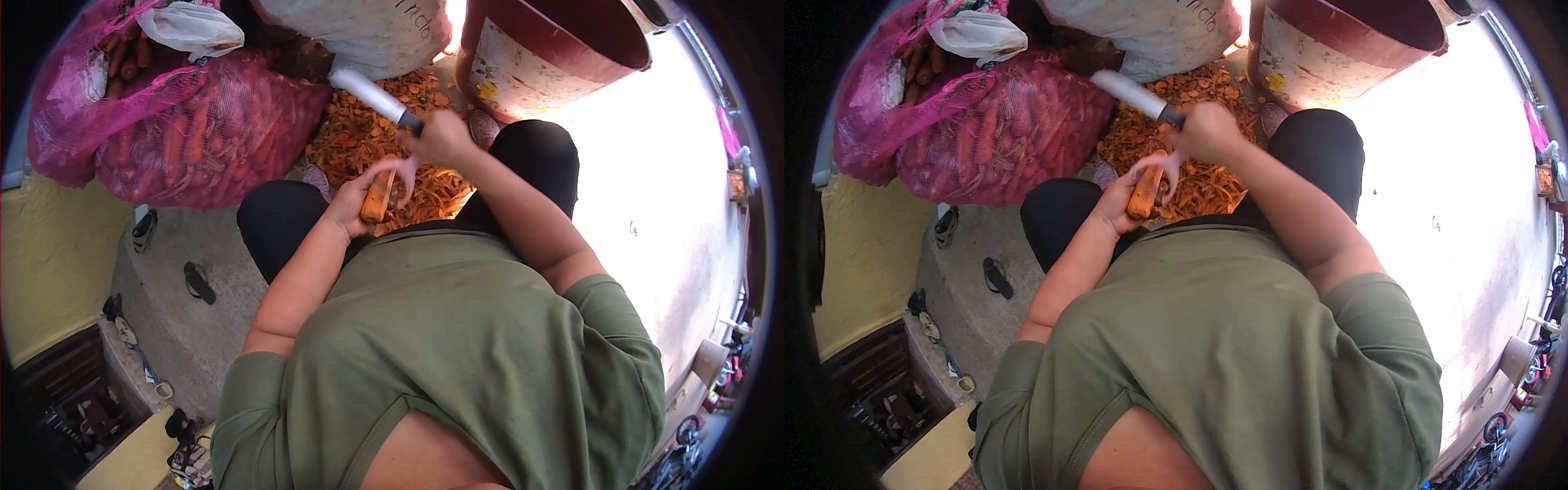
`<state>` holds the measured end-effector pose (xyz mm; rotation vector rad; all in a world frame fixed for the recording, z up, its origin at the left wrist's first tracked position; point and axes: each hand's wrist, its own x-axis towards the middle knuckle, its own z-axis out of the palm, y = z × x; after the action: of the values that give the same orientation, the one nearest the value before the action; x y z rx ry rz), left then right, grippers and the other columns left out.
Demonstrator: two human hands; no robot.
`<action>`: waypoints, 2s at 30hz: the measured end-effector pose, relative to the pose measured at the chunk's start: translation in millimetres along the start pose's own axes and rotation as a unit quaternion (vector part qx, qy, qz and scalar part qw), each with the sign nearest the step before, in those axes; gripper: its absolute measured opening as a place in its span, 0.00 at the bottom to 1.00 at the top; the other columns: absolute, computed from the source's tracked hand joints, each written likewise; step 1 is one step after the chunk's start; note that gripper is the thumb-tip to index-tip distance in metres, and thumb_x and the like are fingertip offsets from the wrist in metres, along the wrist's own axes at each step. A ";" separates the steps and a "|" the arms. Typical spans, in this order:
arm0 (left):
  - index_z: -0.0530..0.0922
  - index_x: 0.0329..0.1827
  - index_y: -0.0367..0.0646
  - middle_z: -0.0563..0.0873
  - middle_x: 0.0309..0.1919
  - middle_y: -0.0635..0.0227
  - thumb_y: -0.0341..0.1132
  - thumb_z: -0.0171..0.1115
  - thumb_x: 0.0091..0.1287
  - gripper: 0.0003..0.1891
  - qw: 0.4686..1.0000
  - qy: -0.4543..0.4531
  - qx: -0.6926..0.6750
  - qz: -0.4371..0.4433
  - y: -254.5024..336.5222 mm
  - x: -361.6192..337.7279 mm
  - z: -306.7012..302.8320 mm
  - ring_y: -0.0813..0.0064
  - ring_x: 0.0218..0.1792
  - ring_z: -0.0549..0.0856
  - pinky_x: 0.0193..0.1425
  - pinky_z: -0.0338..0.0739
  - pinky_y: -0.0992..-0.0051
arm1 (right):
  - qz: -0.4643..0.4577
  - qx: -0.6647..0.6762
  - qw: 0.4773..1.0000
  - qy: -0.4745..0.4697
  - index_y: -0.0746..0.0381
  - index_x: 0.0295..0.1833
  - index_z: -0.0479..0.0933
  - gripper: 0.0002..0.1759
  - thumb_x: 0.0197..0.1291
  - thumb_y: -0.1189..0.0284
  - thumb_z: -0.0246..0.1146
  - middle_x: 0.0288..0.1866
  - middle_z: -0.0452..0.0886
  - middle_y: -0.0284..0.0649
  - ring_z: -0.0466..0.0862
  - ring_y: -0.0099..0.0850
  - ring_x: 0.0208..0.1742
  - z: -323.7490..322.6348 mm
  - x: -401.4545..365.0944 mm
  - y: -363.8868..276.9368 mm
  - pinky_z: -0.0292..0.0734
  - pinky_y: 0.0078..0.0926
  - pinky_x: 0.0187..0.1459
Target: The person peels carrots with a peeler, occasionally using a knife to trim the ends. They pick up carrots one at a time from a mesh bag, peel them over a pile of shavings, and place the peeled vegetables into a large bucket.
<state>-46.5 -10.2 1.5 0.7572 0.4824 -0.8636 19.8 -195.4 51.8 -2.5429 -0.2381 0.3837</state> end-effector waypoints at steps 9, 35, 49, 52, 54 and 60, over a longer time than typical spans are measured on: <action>0.69 0.51 0.49 0.77 0.33 0.64 0.50 0.44 0.67 0.18 0.998 -0.044 0.004 -0.048 -1.6 1.9 -7.5 0.72 0.27 0.75 0.26 0.71 0.75 | 0.156 -0.040 0.982 0.097 0.65 0.31 0.79 0.24 0.47 0.51 0.60 0.29 0.81 0.48 0.82 0.39 0.34 -7.5 40.9 60.4 0.77 0.34 0.36; 0.69 0.50 0.45 0.78 0.36 0.64 0.49 0.45 0.67 0.19 0.998 -0.013 0.050 -0.019 3.0 -5.1 1.1 0.73 0.29 0.78 0.26 0.74 0.74 | 0.123 0.028 0.992 0.029 0.64 0.30 0.79 0.24 0.44 0.51 0.61 0.27 0.80 0.47 0.82 0.39 0.32 2.0 28.7 37.7 0.76 0.34 0.37; 0.69 0.51 0.47 0.76 0.33 0.65 0.48 0.45 0.67 0.18 1.000 0.008 0.022 0.005 -2.6 -0.3 -5.8 0.71 0.26 0.78 0.29 0.77 0.69 | 0.080 0.008 0.996 0.045 0.59 0.32 0.80 0.22 0.45 0.51 0.61 0.25 0.80 0.45 0.82 0.39 0.31 -2.6 15.4 17.6 0.77 0.34 0.35; 0.69 0.51 0.48 0.76 0.32 0.66 0.48 0.45 0.67 0.17 0.998 0.048 -0.035 -0.014 0.3 -0.7 9.2 0.71 0.25 0.78 0.27 0.77 0.69 | -0.040 -0.002 0.999 -0.023 0.59 0.31 0.80 0.22 0.45 0.50 0.60 0.24 0.79 0.48 0.81 0.42 0.29 9.6 -7.0 -8.6 0.76 0.37 0.37; 0.69 0.50 0.47 0.76 0.32 0.65 0.48 0.45 0.67 0.17 0.999 0.025 -0.022 0.006 -3.5 1.0 10.5 0.71 0.27 0.78 0.29 0.77 0.69 | -0.019 -0.015 1.000 -0.016 0.60 0.31 0.80 0.22 0.45 0.50 0.60 0.25 0.79 0.48 0.81 0.42 0.30 19.4 -4.1 -2.4 0.76 0.36 0.37; 0.71 0.47 0.44 0.79 0.34 0.62 0.46 0.47 0.67 0.16 0.998 -0.059 -0.029 -0.019 -6.4 9.5 -19.9 0.70 0.33 0.81 0.32 0.78 0.71 | 0.147 -0.013 0.987 0.061 0.63 0.30 0.80 0.24 0.44 0.50 0.63 0.29 0.81 0.46 0.82 0.39 0.33 5.5 42.4 59.5 0.77 0.34 0.36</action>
<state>-47.9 -2.5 -20.1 0.6418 0.4160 -0.9213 63.3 -231.7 5.3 -2.6200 0.1834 0.3339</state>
